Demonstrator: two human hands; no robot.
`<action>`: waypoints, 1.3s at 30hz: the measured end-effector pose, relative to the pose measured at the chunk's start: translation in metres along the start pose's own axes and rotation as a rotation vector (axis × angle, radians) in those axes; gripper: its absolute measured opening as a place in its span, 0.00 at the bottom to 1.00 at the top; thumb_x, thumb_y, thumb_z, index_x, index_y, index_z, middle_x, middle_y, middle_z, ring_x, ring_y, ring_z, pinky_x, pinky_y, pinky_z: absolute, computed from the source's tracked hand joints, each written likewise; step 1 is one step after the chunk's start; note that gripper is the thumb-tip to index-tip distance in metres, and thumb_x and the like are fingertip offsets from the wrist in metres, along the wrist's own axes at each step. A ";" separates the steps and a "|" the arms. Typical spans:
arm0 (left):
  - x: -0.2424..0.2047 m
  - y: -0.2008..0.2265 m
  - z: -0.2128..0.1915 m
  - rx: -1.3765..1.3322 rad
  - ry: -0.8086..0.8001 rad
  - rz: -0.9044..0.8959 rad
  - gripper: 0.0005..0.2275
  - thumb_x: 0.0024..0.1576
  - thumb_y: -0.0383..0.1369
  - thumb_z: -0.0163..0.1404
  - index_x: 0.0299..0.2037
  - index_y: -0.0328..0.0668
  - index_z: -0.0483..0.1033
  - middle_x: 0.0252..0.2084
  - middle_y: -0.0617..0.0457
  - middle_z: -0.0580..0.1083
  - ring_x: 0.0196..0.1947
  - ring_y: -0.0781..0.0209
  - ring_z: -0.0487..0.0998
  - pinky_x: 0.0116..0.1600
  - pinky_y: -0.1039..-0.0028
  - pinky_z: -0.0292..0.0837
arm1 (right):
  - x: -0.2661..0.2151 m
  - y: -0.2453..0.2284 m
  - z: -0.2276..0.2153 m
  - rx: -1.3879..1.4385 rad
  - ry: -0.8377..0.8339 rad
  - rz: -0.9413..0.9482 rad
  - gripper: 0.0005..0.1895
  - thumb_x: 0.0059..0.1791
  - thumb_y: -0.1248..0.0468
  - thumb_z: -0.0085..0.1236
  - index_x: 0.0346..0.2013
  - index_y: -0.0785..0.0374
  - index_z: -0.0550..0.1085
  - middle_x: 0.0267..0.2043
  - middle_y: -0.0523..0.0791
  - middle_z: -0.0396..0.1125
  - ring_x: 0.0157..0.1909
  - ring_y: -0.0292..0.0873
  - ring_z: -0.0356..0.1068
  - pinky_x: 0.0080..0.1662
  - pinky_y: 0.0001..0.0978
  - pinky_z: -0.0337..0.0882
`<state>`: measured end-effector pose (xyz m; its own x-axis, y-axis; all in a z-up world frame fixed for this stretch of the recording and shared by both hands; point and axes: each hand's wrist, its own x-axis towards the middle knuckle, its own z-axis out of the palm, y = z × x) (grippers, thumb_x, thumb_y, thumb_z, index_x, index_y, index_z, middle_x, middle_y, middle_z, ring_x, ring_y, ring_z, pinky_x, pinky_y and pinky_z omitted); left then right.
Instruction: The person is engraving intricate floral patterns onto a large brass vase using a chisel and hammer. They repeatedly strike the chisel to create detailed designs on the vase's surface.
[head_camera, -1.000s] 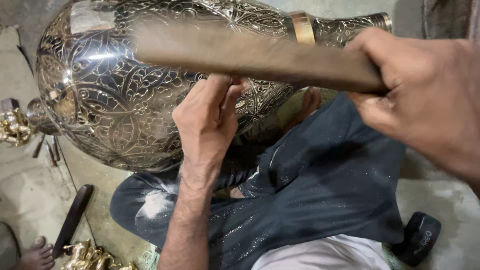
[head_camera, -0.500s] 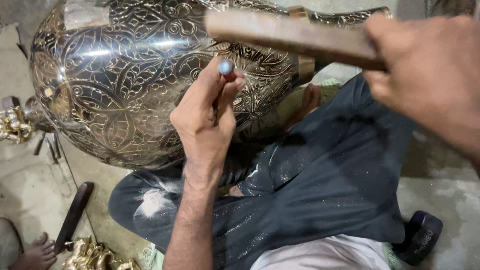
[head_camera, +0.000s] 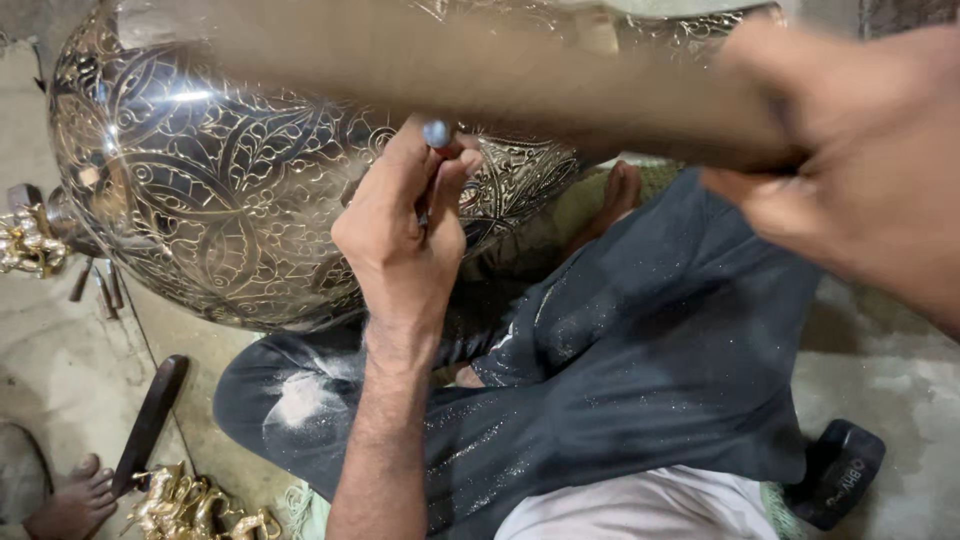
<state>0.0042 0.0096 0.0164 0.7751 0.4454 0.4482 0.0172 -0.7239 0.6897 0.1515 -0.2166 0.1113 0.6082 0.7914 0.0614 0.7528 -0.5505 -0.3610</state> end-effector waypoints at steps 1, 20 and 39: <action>0.001 -0.004 0.000 0.105 -0.013 -0.007 0.08 0.63 0.22 0.59 0.50 0.35 0.77 0.39 0.50 0.83 0.37 0.63 0.84 0.41 0.74 0.80 | 0.000 0.004 0.002 -0.092 -0.005 -0.005 0.14 0.45 0.66 0.66 0.44 0.63 0.75 0.24 0.49 0.68 0.27 0.45 0.72 0.30 0.37 0.68; -0.019 0.004 0.011 -0.158 0.150 0.043 0.11 0.71 0.20 0.52 0.61 0.36 0.70 0.51 0.47 0.79 0.50 0.64 0.84 0.56 0.80 0.86 | 0.001 0.027 0.038 -0.431 -0.186 0.115 0.22 0.44 0.52 0.71 0.49 0.52 0.75 0.21 0.46 0.71 0.28 0.50 0.75 0.32 0.41 0.71; -0.019 0.002 0.012 0.025 0.224 0.017 0.07 0.65 0.21 0.56 0.50 0.34 0.75 0.35 0.49 0.75 0.32 0.64 0.76 0.38 0.72 0.75 | 0.003 0.006 -0.001 0.172 0.077 -0.196 0.10 0.48 0.77 0.63 0.44 0.71 0.74 0.28 0.50 0.66 0.28 0.41 0.69 0.30 0.32 0.65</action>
<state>-0.0030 -0.0060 0.0024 0.6156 0.5368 0.5770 0.0228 -0.7439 0.6679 0.1581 -0.2179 0.1100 0.4776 0.8523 0.2135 0.8082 -0.3308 -0.4873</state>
